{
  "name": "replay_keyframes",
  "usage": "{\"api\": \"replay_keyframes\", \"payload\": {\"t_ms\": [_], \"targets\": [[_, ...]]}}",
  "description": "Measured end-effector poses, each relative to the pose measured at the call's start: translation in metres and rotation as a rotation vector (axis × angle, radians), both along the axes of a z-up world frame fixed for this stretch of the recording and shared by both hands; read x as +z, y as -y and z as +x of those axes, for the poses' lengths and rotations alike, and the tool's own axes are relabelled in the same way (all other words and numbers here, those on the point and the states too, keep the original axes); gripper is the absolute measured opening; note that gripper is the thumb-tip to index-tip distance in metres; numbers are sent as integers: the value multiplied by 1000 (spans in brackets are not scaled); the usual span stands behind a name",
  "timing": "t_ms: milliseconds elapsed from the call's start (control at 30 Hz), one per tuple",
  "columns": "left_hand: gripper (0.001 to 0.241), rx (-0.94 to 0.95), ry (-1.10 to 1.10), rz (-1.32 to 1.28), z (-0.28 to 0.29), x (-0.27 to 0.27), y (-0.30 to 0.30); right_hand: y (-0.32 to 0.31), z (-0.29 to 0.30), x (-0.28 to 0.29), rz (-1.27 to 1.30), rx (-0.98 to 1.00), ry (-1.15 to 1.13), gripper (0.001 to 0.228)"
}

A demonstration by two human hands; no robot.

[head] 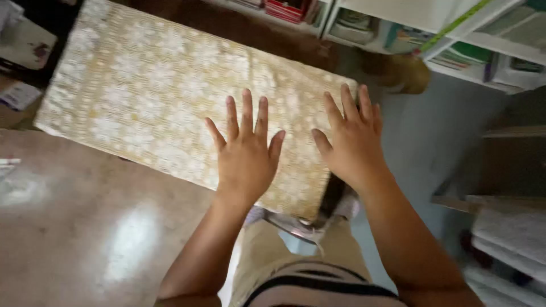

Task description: The person sweeps the floor with a broom in a room containing bookshelves and a bed. They then wipe the shelves with a red cloth, moving items like books and toys to clean the surfaces.

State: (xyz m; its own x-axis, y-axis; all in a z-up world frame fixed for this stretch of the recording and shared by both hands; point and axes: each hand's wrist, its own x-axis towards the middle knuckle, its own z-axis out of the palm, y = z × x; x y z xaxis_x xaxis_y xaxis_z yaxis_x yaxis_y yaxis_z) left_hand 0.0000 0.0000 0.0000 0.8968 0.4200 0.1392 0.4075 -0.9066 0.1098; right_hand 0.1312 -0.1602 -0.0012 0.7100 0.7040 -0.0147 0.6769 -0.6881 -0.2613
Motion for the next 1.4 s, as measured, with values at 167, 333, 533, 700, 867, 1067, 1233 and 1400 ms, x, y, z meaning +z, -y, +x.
{"api": "replay_keyframes", "payload": {"t_ms": [167, 333, 533, 700, 867, 1067, 1233, 1400], "targets": [[68, 33, 65, 26, 66, 2, 102, 94, 84, 2, -27, 36, 11, 70], [70, 16, 81, 49, 129, 6, 185, 164, 153, -3, -43, 44, 6, 70], [72, -2, 30, -26, 178, 5, 219, 211, 191, -17, 29, 62, 89, 69], [69, 24, 44, -89, 202, 0, 221, 232, 222, -27, -140, 17, 10, 70], [70, 41, 20, -79, 237, -12, 218, 237, 269, -37, -121, 0, 33, 72], [72, 25, 49, -182, 333, -19, 207, 234, 356, -23, -184, -87, -144, 71], [77, -39, 38, -229, 449, -14, 211, 235, 433, -29, -62, -128, -85, 72], [91, -176, 121, -154, 548, -18, 233, 248, 502, -41, -85, -173, -1, 75]]}}
